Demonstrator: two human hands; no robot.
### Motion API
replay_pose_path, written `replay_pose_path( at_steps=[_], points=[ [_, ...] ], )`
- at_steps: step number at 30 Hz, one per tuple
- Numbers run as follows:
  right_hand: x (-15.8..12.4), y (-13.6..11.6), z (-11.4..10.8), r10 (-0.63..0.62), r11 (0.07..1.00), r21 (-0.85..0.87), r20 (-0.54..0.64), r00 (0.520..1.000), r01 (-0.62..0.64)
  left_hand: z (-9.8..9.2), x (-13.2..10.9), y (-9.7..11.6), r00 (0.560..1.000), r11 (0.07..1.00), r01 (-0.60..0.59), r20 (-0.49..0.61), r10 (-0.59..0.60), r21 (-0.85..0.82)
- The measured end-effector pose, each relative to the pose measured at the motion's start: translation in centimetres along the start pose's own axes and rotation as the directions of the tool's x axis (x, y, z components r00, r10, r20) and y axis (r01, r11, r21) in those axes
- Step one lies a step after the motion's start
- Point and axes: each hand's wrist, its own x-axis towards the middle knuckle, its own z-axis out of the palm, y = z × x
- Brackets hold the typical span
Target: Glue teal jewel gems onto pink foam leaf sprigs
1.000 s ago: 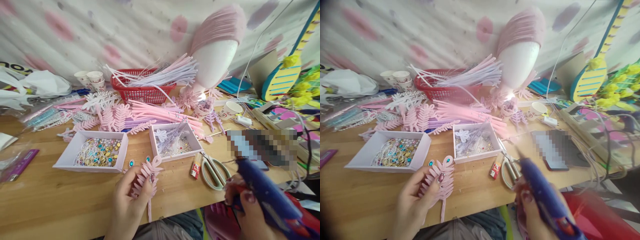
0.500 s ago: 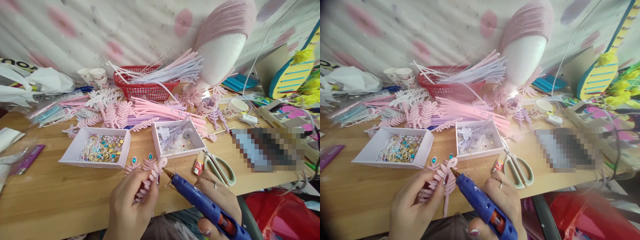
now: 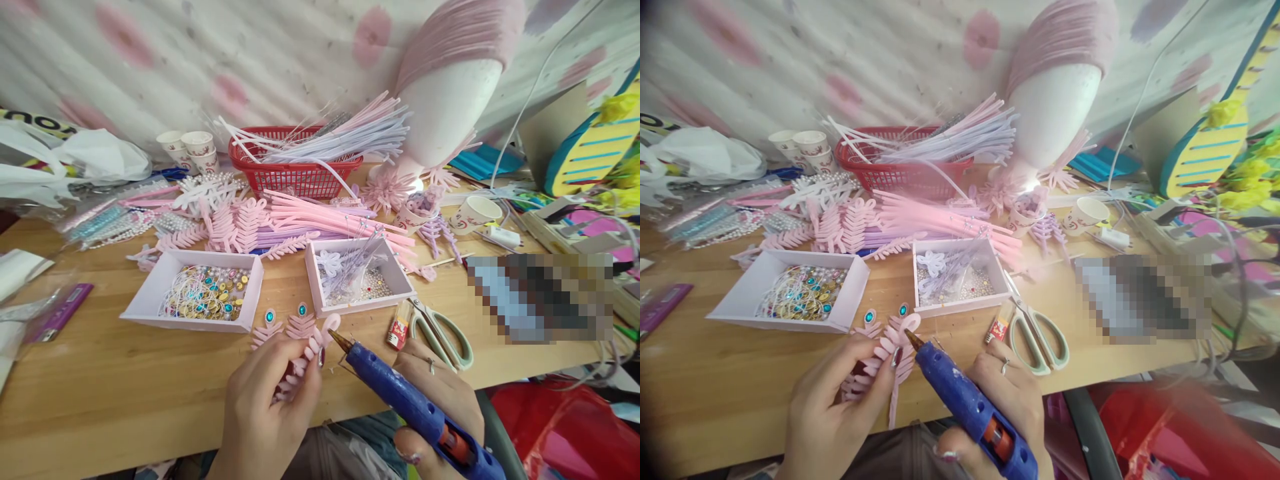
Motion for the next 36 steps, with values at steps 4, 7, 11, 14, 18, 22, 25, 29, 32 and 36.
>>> replay_pose_path(
  at_steps=[4,7,11,14,18,22,25,29,32,36],
  points=[
    [0.4,-0.4,0.1,-0.011,1.0,-0.009,-0.113,0.994,0.01,-0.1,0.1,0.1,1.0,1.0,-0.018,0.005,0.018,-0.008],
    [0.3,-0.6,0.3,0.019,1.0,-0.023,-0.074,0.997,-0.021,-0.1,0.0,0.0,0.999,0.999,-0.046,-0.013,0.046,0.004],
    [0.1,-0.7,0.6,0.05,0.998,-0.028,-0.123,0.991,-0.054,0.1,-0.1,-0.2,0.999,0.999,-0.041,-0.027,0.041,-0.02],
    [0.2,-0.8,0.9,0.046,0.998,-0.024,-0.14,0.989,-0.05,0.1,-0.1,-0.3,0.999,0.999,-0.034,-0.038,0.033,-0.037],
    [0.8,-0.9,1.0,-0.005,1.0,-0.015,-0.137,0.991,0.003,0.0,0.0,-0.3,0.999,0.999,-0.034,-0.017,0.034,-0.032],
    [1.3,-1.0,0.6,-0.04,0.998,-0.048,-0.131,0.991,0.034,-0.1,0.1,-0.2,0.999,0.998,-0.05,-0.017,0.05,-0.03],
    [1.3,-0.9,0.5,-0.031,0.998,-0.057,-0.086,0.996,0.027,-0.1,0.1,-0.2,0.999,0.999,-0.047,-0.025,0.046,-0.028],
    [0.8,-0.7,0.6,-0.005,0.999,-0.043,-0.111,0.994,0.0,-0.1,0.0,-0.1,0.999,0.999,-0.047,-0.017,0.047,-0.023],
    [0.2,-0.5,0.9,0.023,1.0,-0.008,-0.124,0.992,-0.025,-0.1,0.0,-0.2,0.999,0.999,-0.037,-0.003,0.037,-0.017],
    [0.0,-0.2,1.0,0.033,0.999,0.017,-0.138,0.99,-0.031,-0.1,-0.1,-0.3,0.999,0.999,-0.039,-0.014,0.038,-0.018]
  ],
)
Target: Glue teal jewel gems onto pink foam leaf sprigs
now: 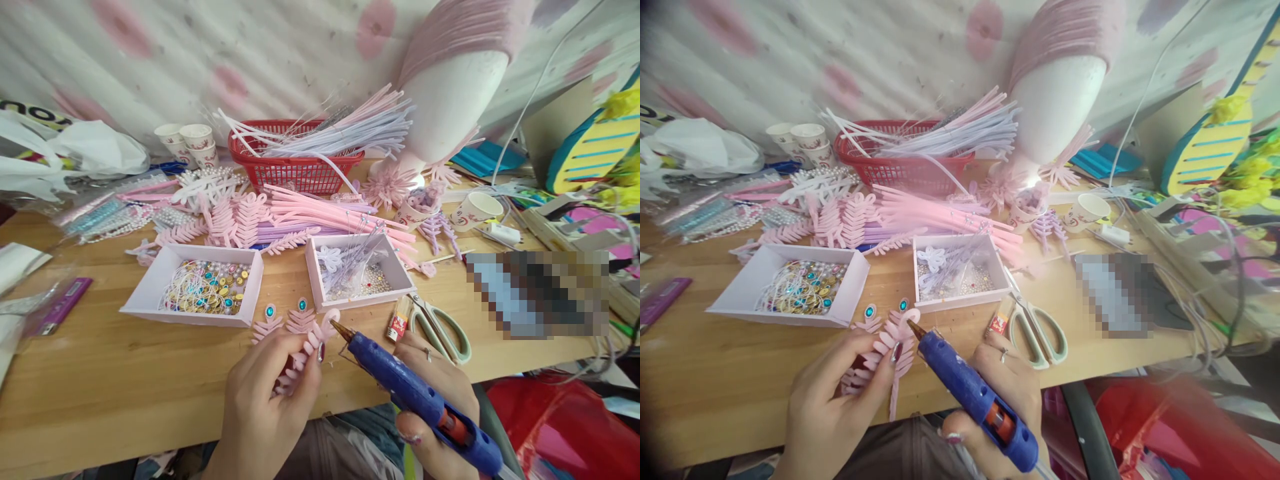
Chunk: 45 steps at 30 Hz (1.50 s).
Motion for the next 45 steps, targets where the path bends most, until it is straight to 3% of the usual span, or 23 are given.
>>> replay_pose_path(
  at_steps=[11,24,35,41,45],
  points=[
    [0.5,-0.1,-0.2,-0.012,1.0,-0.011,-0.037,0.999,0.012,0.0,0.2,0.1,1.0,1.0,-0.024,-0.019,0.024,0.015],
    [0.6,-0.2,-0.5,-0.042,0.998,-0.039,-0.019,0.999,0.041,0.2,-0.1,0.5,0.996,0.998,0.064,-0.064,-0.065,-0.017],
    [0.8,-0.9,-0.2,-0.053,0.998,-0.039,0.004,0.999,0.053,-0.3,0.3,0.4,0.999,1.0,0.012,-0.043,-0.012,-0.004],
    [1.1,-1.1,-0.3,-0.032,0.997,-0.064,0.035,0.999,0.034,0.0,-0.1,0.5,0.99,0.99,0.13,-0.048,-0.133,-0.047],
    [1.4,-1.2,-0.4,-0.082,0.993,-0.079,0.024,0.996,0.084,0.2,-0.2,0.8,0.982,0.981,0.171,-0.06,-0.177,-0.092]
  ],
)
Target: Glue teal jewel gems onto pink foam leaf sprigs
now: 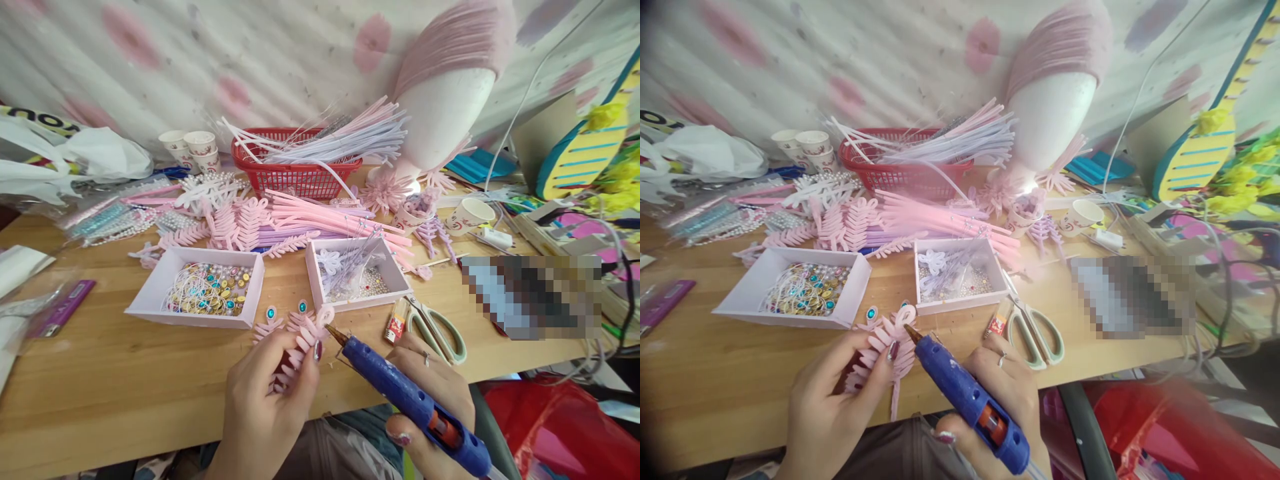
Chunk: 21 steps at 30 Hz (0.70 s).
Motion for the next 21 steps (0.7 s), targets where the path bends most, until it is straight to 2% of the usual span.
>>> replay_pose_path(
  at_steps=[5,12,18,21],
  points=[
    [0.2,-0.2,0.0,-0.036,0.999,-0.014,0.013,0.999,0.036,0.1,0.0,0.1,1.0,1.0,0.028,0.01,-0.028,-0.008],
    [-1.2,0.8,0.0,0.018,0.998,0.054,0.068,0.998,-0.022,0.2,-0.1,0.0,1.0,1.0,0.017,-0.005,-0.017,-0.023],
    [-0.8,0.5,0.1,-0.014,1.0,0.002,-0.04,0.999,0.014,0.1,-0.4,0.0,0.997,0.997,0.073,0.012,-0.073,-0.001],
    [-0.6,0.4,0.1,-0.019,1.0,-0.016,-0.038,0.999,0.018,0.2,-0.3,0.1,0.997,0.997,0.07,0.02,-0.07,-0.016]
  ],
)
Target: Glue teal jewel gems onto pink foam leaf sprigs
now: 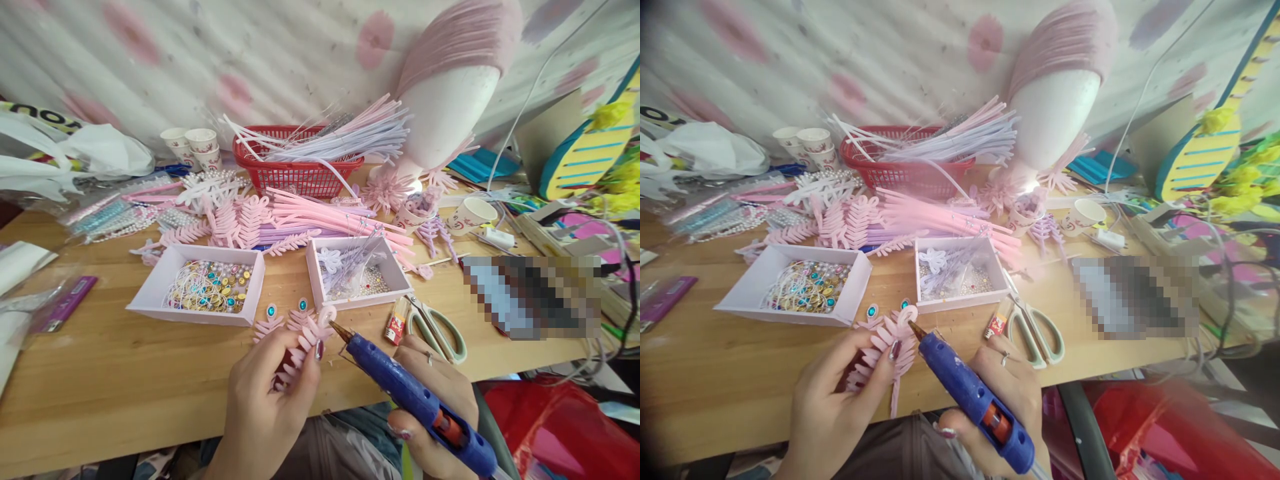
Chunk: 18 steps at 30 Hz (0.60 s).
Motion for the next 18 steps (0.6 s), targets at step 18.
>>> replay_pose_path(
  at_steps=[18],
  points=[
    [-0.46,0.33,-0.26,0.061,0.996,0.071,-0.011,0.998,-0.06,-0.18,0.22,0.75,0.999,0.998,-0.02,-0.032,0.018,-0.065]
  ],
)
